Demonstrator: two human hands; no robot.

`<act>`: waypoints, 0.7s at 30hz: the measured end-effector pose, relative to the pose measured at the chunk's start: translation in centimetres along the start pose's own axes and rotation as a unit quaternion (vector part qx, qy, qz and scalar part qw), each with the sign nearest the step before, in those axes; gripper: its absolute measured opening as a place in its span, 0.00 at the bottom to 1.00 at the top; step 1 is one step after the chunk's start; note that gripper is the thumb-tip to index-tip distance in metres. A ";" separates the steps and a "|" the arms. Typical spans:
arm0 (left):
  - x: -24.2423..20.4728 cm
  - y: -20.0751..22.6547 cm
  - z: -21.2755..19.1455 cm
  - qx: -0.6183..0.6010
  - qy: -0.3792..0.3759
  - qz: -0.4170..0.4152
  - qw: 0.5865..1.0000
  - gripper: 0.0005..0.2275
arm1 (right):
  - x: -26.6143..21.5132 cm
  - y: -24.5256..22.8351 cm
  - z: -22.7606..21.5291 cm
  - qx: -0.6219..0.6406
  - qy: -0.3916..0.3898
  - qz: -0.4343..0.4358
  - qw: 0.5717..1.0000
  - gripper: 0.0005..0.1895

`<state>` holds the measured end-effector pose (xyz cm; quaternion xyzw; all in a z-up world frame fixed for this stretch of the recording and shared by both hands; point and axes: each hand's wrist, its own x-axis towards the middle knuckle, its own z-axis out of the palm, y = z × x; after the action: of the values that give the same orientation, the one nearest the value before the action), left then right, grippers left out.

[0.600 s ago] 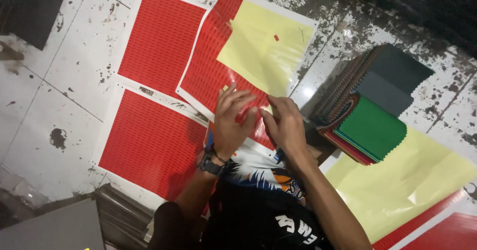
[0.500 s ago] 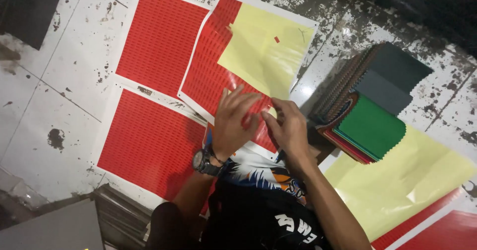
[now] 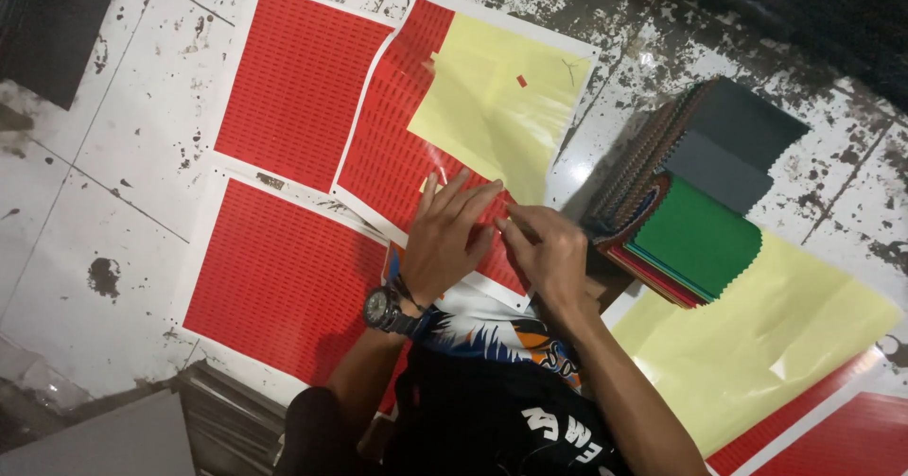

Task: The person is peeling small red stickers from a sheet and applying them to the top of fabric swatches to create a sample book.

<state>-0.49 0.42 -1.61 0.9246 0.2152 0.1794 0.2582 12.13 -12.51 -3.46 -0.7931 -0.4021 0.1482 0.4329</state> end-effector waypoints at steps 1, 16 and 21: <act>0.2 0.4 -0.3 0.000 0.000 0.000 1.000 0.27 | 0.1 0.1 0.1 0.000 0.000 0.000 1.000 0.11; 1.3 4.4 -0.4 -0.271 0.227 -0.166 0.921 0.24 | 1.4 -2.8 -1.3 0.119 -0.006 0.038 0.992 0.30; 0.6 1.2 -0.3 -0.091 0.091 -0.070 0.989 0.32 | 0.5 0.1 1.0 0.028 -0.049 0.055 0.997 0.20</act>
<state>0.24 -0.10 -0.57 0.8596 0.2846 0.2634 0.3328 11.94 -11.59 -4.02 -0.7931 -0.3748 0.2217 0.4258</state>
